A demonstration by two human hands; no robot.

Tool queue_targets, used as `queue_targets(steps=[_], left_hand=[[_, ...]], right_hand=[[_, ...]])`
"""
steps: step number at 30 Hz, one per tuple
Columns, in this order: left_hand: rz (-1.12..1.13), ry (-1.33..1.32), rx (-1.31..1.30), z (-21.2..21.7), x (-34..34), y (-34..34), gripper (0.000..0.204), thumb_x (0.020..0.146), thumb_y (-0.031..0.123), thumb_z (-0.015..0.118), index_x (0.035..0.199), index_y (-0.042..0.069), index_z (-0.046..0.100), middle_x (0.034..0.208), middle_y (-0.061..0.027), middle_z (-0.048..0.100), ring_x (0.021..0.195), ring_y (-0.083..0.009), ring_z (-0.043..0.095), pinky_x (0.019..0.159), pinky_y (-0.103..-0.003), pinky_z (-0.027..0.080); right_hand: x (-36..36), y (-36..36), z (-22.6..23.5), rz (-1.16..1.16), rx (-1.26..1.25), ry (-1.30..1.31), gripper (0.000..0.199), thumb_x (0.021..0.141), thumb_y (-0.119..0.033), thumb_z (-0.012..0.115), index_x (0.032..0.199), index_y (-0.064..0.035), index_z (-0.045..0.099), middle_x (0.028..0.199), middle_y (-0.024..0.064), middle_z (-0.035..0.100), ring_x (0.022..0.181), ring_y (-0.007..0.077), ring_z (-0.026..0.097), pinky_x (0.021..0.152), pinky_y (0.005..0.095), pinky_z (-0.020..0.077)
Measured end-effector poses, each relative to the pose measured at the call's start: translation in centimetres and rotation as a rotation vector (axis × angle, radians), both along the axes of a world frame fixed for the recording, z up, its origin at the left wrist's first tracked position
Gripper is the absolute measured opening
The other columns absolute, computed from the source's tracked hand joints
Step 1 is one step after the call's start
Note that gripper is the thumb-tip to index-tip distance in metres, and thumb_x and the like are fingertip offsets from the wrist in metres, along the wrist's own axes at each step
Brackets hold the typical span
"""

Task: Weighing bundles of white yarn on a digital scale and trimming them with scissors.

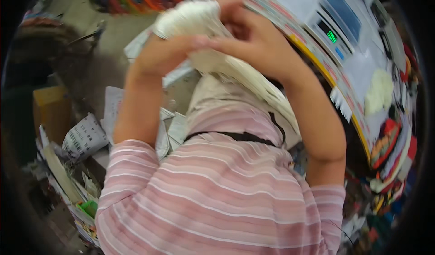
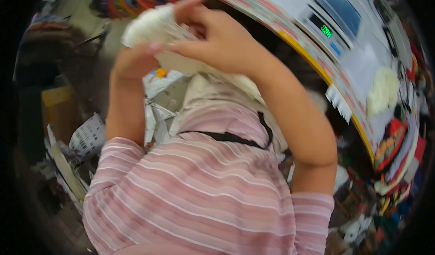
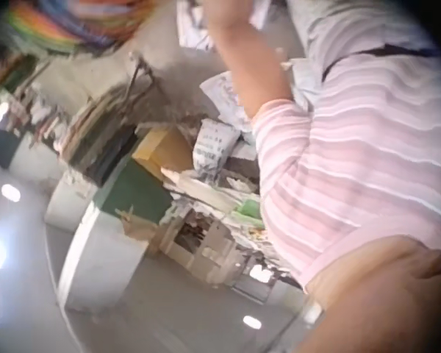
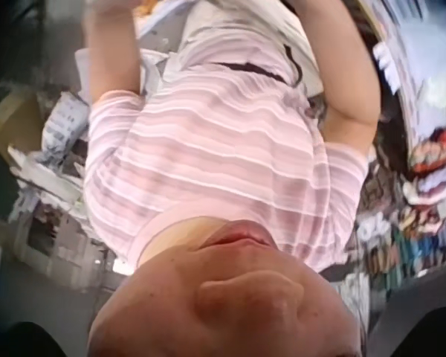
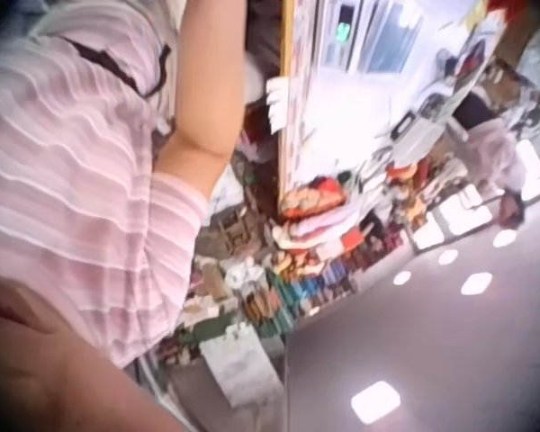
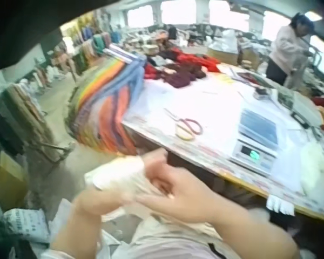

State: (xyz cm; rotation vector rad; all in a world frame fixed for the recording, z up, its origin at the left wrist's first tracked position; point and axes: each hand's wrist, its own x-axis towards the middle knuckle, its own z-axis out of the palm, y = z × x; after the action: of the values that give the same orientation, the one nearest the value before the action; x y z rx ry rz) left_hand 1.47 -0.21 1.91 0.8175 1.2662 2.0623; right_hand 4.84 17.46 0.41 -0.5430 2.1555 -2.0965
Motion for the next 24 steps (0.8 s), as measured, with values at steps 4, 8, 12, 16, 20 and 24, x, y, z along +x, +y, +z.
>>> queue_targets(steps=[4, 8, 12, 16, 20, 24], left_hand=[[0.078, 0.155, -0.201, 0.0, -2.1, -0.5, 0.053, 0.083, 0.027, 0.056, 0.122, -0.007, 0.046, 0.120, -0.0168, 0.055, 0.108, -0.0264, 0.057, 0.093, -0.035, 0.044], [-0.462, -0.091, 1.001, -3.3, -4.6, 6.4, 0.068, 0.073, 0.008, 0.070, 0.133, -0.003, 0.039, 0.120, -0.0128, 0.055, 0.107, -0.0221, 0.056, 0.094, -0.034, 0.041], [-0.369, -0.196, 0.915, -3.3, -4.5, 5.8, 0.059, 0.071, 0.004, 0.069, 0.126, -0.003, 0.046, 0.115, -0.0130, 0.058, 0.105, -0.0213, 0.057, 0.092, -0.033, 0.043], [0.356, 0.026, -0.010, 1.7, -1.5, 1.8, 0.049, 0.074, 0.002, 0.065, 0.120, -0.002, 0.050, 0.110, -0.0135, 0.060, 0.100, -0.0217, 0.059, 0.088, -0.033, 0.046], [0.068, -0.001, 0.002, -1.2, -4.1, -1.7, 0.049, 0.074, 0.020, 0.053, 0.116, -0.005, 0.050, 0.099, -0.0124, 0.058, 0.096, -0.0240, 0.058, 0.084, -0.034, 0.046], [0.158, -0.122, 0.085, -0.9, -3.7, -0.5, 0.043, 0.070, 0.013, 0.049, 0.110, -0.001, 0.048, 0.079, -0.0076, 0.053, 0.076, -0.0172, 0.052, 0.070, -0.031, 0.044]], right_hand=[[-0.3, 1.5, 5.1, 0.025, 0.352, 0.274, 0.019, 0.084, -0.017, 0.064, 0.097, -0.0029, 0.064, 0.084, 0.0028, 0.064, 0.077, 0.0079, 0.058, 0.070, 0.0242, 0.0455], [-2.8, 3.4, 4.1, 0.167, -0.114, -0.105, 0.011, 0.083, -0.011, 0.064, 0.075, -0.0029, 0.060, 0.076, -0.0007, 0.062, 0.070, 0.0041, 0.054, 0.066, 0.0201, 0.0423], [-3.1, 3.5, 3.5, 0.096, -0.068, -0.101, 0.009, 0.081, -0.007, 0.063, 0.073, -0.0028, 0.059, 0.075, -0.0008, 0.061, 0.069, 0.0039, 0.054, 0.066, 0.0195, 0.0416], [-3.0, 2.6, 3.8, 0.005, -0.060, -0.096, 0.012, 0.082, -0.008, 0.056, 0.072, -0.0031, 0.058, 0.068, -0.0014, 0.057, 0.062, 0.0052, 0.050, 0.062, 0.0214, 0.0408], [-3.9, 1.1, 1.2, -0.042, -0.561, -0.182, 0.017, 0.088, -0.014, 0.050, 0.074, -0.0058, 0.054, 0.057, -0.0045, 0.042, 0.050, 0.0068, 0.040, 0.050, 0.0230, 0.0362], [-3.6, 1.5, 1.8, 0.080, -0.276, -0.334, 0.018, 0.084, -0.019, 0.060, 0.090, -0.0015, 0.060, 0.076, 0.0012, 0.056, 0.074, 0.0089, 0.051, 0.070, 0.0238, 0.0393]])
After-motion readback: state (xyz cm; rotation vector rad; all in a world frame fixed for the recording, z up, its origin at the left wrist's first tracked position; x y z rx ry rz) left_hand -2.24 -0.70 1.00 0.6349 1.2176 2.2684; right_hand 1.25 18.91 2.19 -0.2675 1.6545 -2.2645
